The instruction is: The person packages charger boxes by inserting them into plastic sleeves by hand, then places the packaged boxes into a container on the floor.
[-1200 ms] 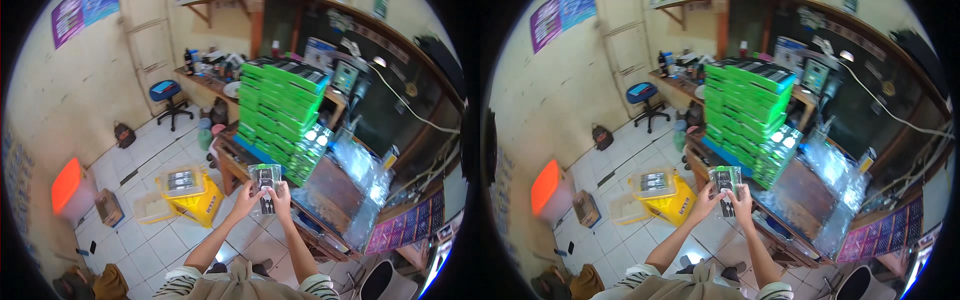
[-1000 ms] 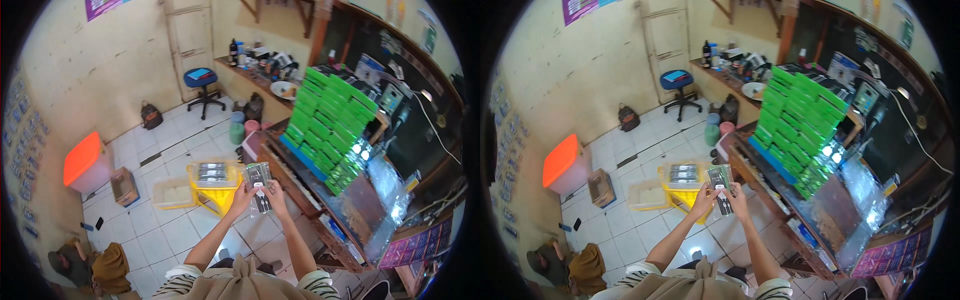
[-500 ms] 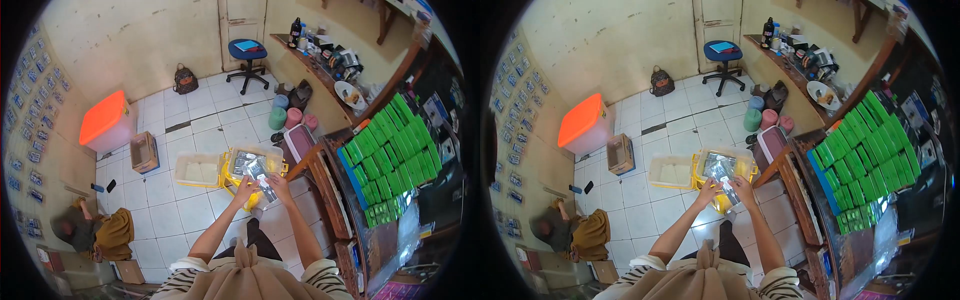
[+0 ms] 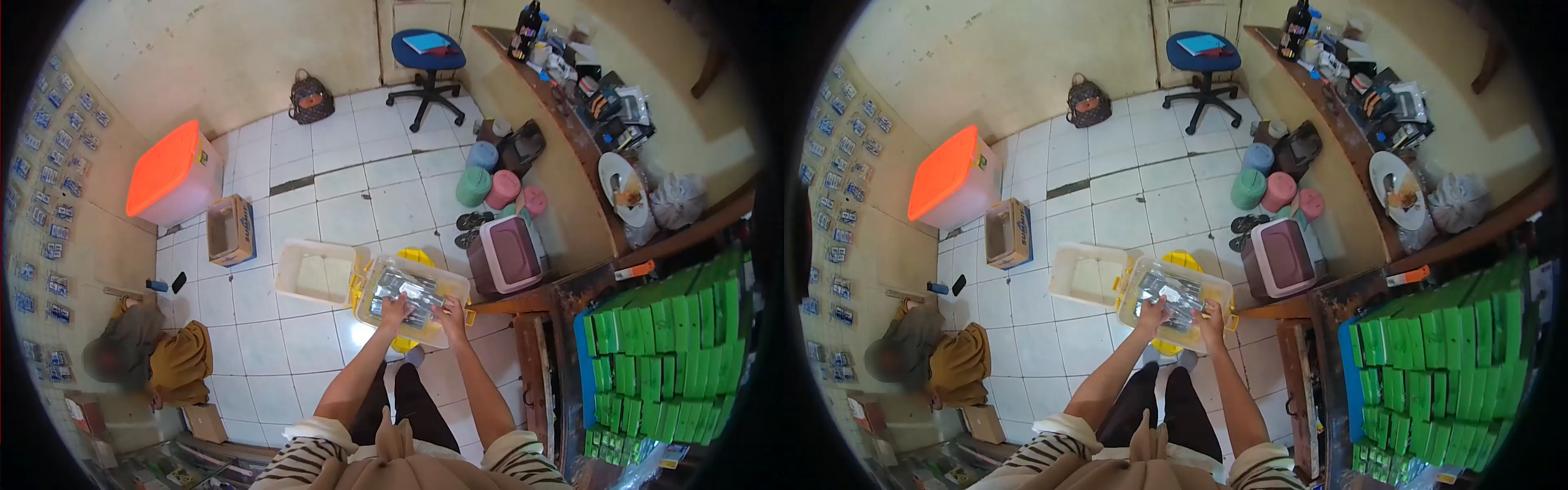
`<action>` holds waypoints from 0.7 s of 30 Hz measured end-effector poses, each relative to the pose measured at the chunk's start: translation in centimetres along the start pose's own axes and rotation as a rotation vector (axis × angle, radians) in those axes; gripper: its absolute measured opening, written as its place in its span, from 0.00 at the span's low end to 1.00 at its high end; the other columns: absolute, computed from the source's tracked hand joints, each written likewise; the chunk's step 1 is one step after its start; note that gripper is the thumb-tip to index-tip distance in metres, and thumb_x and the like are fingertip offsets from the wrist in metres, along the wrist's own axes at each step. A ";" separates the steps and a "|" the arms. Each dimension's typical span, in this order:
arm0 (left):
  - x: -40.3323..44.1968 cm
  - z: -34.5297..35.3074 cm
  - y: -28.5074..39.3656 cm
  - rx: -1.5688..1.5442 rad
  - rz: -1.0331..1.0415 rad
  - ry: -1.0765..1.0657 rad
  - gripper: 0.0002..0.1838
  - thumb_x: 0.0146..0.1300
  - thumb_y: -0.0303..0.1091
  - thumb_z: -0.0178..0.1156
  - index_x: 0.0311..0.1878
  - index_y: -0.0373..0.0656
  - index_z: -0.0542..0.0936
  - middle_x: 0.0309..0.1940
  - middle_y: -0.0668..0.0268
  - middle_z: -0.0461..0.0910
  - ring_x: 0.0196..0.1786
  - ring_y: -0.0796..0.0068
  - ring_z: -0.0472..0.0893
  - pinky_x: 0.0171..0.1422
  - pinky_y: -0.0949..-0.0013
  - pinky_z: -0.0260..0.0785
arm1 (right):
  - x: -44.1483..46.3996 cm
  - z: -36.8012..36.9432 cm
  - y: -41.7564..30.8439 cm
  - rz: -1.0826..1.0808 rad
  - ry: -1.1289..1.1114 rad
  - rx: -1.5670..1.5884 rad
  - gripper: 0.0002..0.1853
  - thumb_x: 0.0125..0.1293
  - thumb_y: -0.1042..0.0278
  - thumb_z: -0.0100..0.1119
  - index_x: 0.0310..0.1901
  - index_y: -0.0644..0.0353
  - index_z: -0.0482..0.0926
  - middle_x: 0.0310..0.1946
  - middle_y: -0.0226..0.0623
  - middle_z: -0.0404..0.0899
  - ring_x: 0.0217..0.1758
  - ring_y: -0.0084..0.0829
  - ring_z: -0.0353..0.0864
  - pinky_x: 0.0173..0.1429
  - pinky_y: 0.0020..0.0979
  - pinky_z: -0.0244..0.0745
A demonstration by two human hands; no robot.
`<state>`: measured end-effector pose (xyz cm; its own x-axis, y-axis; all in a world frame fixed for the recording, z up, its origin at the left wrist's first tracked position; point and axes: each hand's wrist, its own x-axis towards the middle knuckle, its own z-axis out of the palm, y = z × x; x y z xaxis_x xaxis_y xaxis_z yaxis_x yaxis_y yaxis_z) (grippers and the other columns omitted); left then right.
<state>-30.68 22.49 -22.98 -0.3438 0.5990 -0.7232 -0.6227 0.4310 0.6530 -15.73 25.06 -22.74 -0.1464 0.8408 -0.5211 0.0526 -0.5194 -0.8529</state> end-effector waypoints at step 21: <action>8.3 -0.3 -4.3 -0.127 0.179 0.432 0.19 0.53 0.19 0.60 0.41 0.45 0.61 0.31 0.66 0.68 0.32 0.76 0.71 0.33 0.74 0.71 | 8.1 3.5 5.3 -0.228 0.456 -0.287 0.16 0.45 0.74 0.67 0.34 0.62 0.70 0.31 0.39 0.71 0.31 0.35 0.73 0.39 0.33 0.69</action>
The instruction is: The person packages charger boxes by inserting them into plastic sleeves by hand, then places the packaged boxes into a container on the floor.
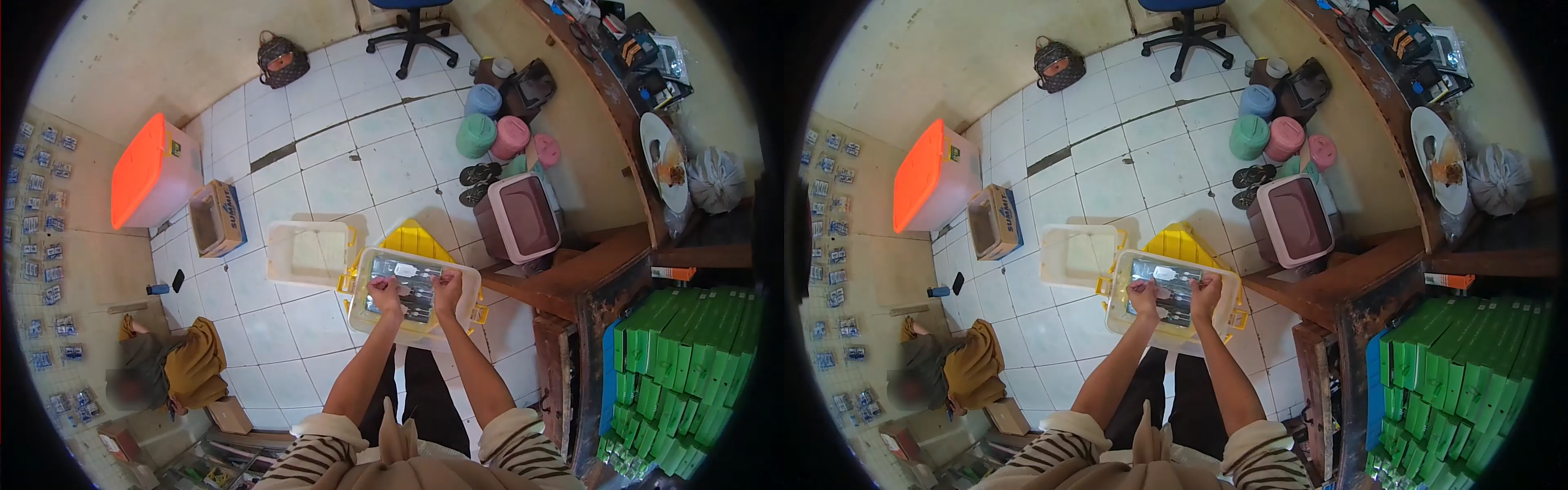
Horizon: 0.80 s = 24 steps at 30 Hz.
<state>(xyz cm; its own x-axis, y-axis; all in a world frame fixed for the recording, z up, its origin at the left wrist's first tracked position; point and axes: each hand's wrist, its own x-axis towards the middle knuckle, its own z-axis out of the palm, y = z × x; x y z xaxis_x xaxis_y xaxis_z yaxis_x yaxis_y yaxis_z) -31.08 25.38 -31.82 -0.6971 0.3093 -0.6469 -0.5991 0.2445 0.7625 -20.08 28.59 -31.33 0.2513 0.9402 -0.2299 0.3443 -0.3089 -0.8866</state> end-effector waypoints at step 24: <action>-11.7 -19.0 1.9 0.979 0.919 -1.132 0.11 0.58 0.30 0.53 0.44 0.38 0.72 0.39 0.53 0.73 0.43 0.55 0.73 0.50 0.60 0.66 | -22.9 -21.7 1.7 -0.287 -0.102 -0.255 0.05 0.58 0.75 0.51 0.35 0.61 0.75 0.34 0.42 0.75 0.36 0.43 0.74 0.42 0.37 0.70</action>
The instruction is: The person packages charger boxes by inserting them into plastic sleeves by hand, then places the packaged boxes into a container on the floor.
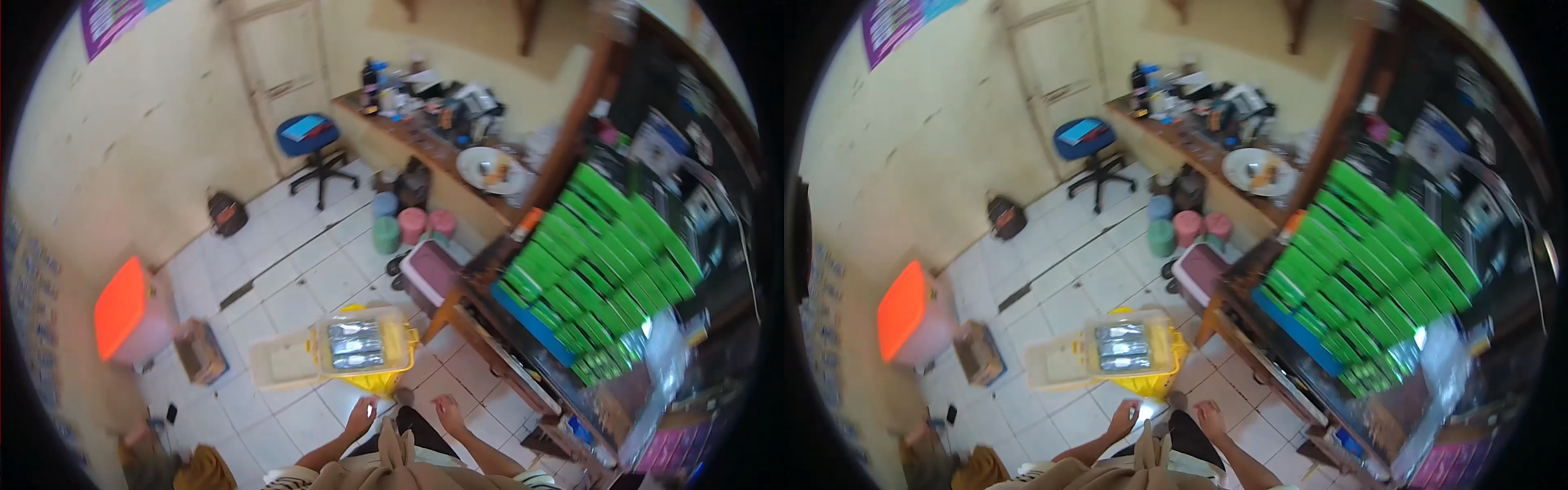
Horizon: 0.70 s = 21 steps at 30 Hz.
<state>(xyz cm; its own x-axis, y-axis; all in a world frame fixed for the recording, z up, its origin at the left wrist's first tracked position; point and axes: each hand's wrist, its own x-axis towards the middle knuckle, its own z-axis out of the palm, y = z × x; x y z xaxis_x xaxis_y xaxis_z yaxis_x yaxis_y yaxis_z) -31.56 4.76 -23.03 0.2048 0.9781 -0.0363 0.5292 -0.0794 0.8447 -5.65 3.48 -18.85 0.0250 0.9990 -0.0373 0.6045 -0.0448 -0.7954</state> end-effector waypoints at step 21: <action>0.0 15.0 6.0 0.166 0.189 -0.858 0.12 0.59 0.32 0.53 0.46 0.42 0.75 0.34 0.63 0.79 0.36 0.73 0.79 0.42 0.72 0.70 | -30.2 -4.9 16.5 0.764 0.625 0.189 0.08 0.61 0.75 0.47 0.39 0.65 0.76 0.29 0.38 0.79 0.31 0.25 0.79 0.36 0.26 0.75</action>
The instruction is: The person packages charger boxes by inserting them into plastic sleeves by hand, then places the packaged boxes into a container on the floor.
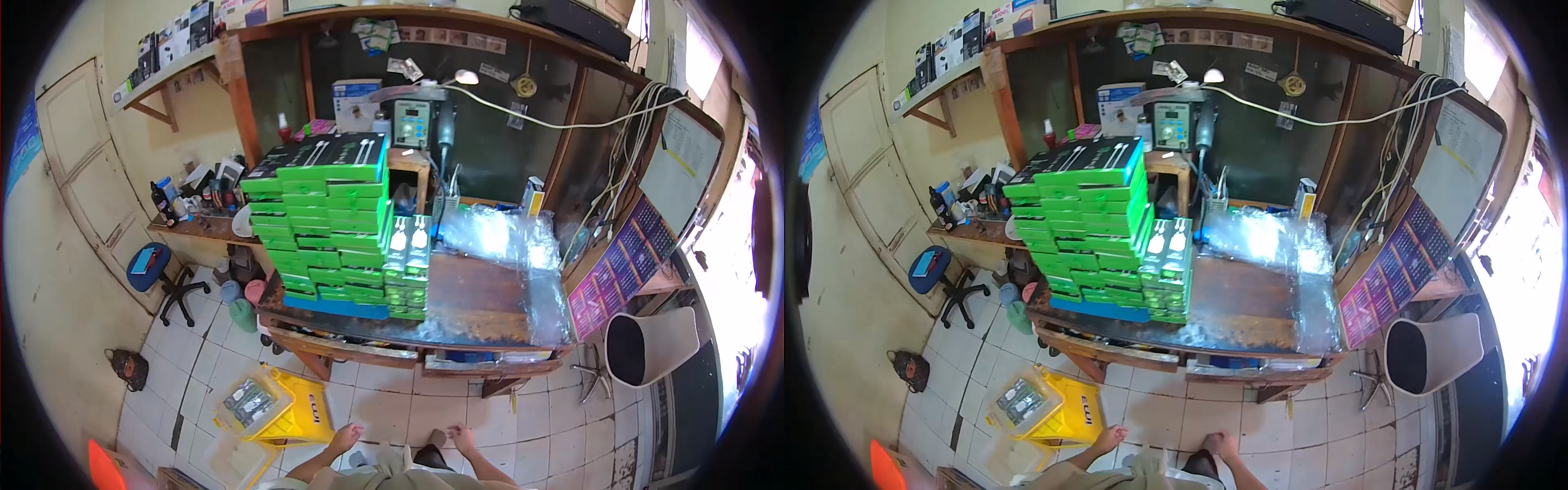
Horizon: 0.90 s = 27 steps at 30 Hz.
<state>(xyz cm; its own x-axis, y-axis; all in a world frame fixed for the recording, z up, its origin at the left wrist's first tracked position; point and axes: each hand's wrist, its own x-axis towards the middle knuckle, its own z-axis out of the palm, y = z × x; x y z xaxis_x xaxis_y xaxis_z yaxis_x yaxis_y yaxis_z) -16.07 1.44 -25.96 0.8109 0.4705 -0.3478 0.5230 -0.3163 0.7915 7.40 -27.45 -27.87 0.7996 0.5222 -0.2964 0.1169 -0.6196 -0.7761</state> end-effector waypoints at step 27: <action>14.6 -11.1 42.0 0.527 0.531 1.096 0.23 0.52 0.35 0.60 0.53 0.41 0.72 0.57 0.56 0.61 0.62 0.55 0.56 0.65 0.48 0.43 | 23.8 -10.8 -39.9 -0.345 0.079 0.532 0.27 0.57 0.56 0.60 0.53 0.65 0.66 0.44 0.46 0.72 0.44 0.31 0.74 0.47 0.30 0.70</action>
<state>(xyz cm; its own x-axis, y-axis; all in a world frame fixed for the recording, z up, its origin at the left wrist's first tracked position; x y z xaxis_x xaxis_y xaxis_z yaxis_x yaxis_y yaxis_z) 14.84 4.20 7.79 0.4474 0.5291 0.7210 0.4506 -0.8298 0.3293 28.09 3.36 2.10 0.8117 0.5823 0.0456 0.0827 -0.0372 -0.9959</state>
